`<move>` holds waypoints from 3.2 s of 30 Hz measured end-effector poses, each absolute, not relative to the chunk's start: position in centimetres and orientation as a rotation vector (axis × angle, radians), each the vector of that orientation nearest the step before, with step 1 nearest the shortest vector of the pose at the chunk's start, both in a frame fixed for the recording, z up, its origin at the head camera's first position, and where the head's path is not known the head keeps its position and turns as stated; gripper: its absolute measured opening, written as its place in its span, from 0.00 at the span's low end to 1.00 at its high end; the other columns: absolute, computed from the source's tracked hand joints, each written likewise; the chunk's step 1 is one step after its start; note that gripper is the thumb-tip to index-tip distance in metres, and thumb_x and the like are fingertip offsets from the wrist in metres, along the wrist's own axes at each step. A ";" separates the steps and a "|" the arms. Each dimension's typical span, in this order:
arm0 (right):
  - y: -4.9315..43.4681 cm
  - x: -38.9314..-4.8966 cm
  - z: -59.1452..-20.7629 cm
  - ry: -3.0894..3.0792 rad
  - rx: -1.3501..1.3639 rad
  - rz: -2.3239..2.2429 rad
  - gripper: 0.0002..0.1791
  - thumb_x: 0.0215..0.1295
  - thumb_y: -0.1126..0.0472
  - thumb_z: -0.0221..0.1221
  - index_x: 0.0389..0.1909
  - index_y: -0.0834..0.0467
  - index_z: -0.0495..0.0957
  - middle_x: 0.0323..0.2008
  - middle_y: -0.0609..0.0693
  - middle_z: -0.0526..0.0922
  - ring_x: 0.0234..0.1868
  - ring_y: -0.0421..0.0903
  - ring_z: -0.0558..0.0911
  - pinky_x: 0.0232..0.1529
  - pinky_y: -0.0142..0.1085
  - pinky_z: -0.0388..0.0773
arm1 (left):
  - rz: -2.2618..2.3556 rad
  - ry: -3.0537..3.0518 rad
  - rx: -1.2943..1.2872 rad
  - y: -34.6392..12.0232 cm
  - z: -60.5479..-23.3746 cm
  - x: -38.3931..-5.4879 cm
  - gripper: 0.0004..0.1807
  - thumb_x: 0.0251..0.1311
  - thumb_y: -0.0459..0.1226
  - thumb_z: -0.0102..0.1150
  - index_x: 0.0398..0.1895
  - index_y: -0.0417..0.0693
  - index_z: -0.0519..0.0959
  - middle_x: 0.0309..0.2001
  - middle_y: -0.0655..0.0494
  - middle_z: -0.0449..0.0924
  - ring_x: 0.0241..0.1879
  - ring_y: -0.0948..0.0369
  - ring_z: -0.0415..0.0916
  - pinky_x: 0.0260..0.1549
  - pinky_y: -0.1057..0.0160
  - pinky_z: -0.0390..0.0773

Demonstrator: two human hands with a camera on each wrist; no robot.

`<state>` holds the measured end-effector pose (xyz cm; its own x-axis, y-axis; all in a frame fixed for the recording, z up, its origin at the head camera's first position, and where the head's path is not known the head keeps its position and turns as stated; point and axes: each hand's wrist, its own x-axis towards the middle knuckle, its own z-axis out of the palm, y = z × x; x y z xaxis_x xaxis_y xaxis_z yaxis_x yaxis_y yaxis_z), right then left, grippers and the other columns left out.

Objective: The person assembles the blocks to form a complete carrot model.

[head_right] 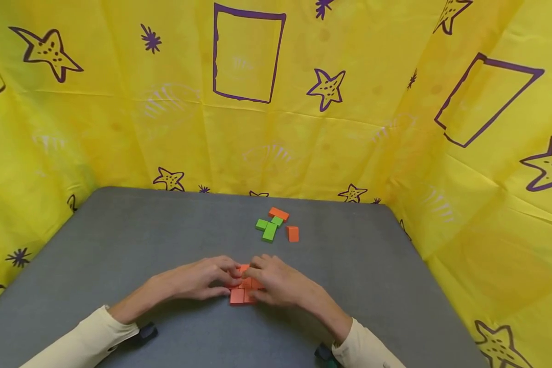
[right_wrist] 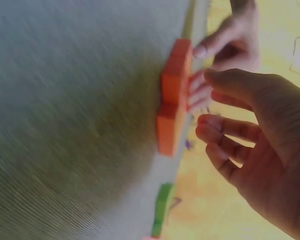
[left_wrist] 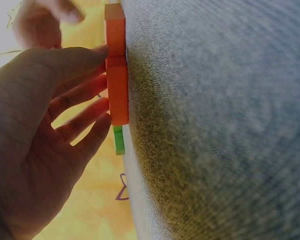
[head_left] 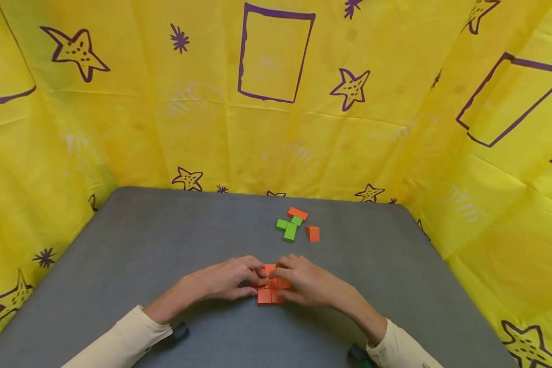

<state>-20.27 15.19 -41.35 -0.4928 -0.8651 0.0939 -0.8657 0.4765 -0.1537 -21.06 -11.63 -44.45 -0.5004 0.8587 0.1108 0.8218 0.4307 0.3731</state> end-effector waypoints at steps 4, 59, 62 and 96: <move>16.2 -23.2 -40.1 -2.758 1.423 0.363 0.18 0.69 0.56 0.68 0.57 0.56 0.84 0.50 0.51 0.84 0.51 0.46 0.80 0.55 0.43 0.81 | 0.567 2.583 1.509 -11.6 -44.4 -21.1 0.16 0.70 0.41 0.67 0.58 0.52 0.87 0.59 0.59 0.83 0.64 0.60 0.76 0.64 0.56 0.81; 19.9 -18.6 -39.0 -2.715 1.399 0.633 0.11 0.63 0.62 0.70 0.47 0.51 0.88 0.44 0.41 0.88 0.46 0.39 0.84 0.54 0.41 0.83 | 0.551 2.610 1.489 -11.5 -44.4 -20.9 0.15 0.70 0.39 0.66 0.58 0.51 0.87 0.59 0.58 0.84 0.62 0.61 0.77 0.64 0.56 0.81; 18.7 -17.1 -40.0 -2.727 1.522 0.591 0.11 0.65 0.60 0.69 0.47 0.50 0.87 0.45 0.40 0.88 0.47 0.36 0.83 0.55 0.38 0.81 | 0.547 2.611 1.482 -11.5 -44.4 -20.9 0.15 0.71 0.39 0.66 0.58 0.51 0.87 0.59 0.58 0.84 0.63 0.60 0.77 0.64 0.56 0.81; 14.8 -13.6 -41.5 -2.436 1.770 0.041 0.08 0.66 0.58 0.68 0.45 0.48 0.88 0.51 0.38 0.88 0.53 0.34 0.85 0.48 0.28 0.77 | 0.568 2.608 1.478 -11.4 -44.5 -20.9 0.13 0.71 0.39 0.65 0.56 0.51 0.88 0.58 0.58 0.84 0.63 0.60 0.77 0.65 0.56 0.80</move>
<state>-13.60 14.80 -41.55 -0.3031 -0.9452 0.1212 -0.9488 0.3112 0.0542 -20.93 -11.44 -44.46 -0.5272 0.8435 0.1026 0.8098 0.4621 0.3615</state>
